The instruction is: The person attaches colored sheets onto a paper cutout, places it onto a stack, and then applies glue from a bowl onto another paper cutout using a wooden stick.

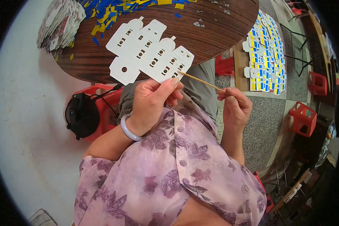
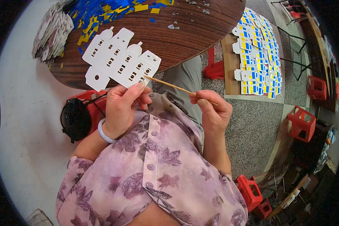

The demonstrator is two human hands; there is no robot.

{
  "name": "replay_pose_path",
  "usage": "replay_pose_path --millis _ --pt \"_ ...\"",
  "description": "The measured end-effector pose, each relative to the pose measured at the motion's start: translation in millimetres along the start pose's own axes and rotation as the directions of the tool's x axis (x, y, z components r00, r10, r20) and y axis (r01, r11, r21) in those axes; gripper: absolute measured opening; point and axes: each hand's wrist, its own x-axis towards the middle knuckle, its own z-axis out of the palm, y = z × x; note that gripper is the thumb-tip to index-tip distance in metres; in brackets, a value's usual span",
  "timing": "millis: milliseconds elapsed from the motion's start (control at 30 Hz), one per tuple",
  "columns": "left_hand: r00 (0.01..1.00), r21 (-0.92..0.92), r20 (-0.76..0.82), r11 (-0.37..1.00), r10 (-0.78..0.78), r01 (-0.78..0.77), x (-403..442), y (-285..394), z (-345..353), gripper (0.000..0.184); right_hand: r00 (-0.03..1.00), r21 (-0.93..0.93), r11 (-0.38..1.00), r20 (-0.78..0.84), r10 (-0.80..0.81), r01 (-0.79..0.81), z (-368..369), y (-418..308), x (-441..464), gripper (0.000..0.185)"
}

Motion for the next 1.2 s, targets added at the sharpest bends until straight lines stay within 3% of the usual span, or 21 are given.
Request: replay_pose_path --millis 333,1200 --pt "1.000 0.012 0.000 1.000 0.027 -0.027 0.5 -1.6 1.6 0.023 0.997 0.112 0.994 -0.072 0.009 -0.001 -7.0 0.7 1.2 0.020" --pt "1.000 0.032 0.012 0.999 0.004 -0.005 4.5 -2.7 -1.0 0.023 0.995 0.031 0.999 -0.101 -0.028 0.031 -5.3 -0.4 9.9 0.019"
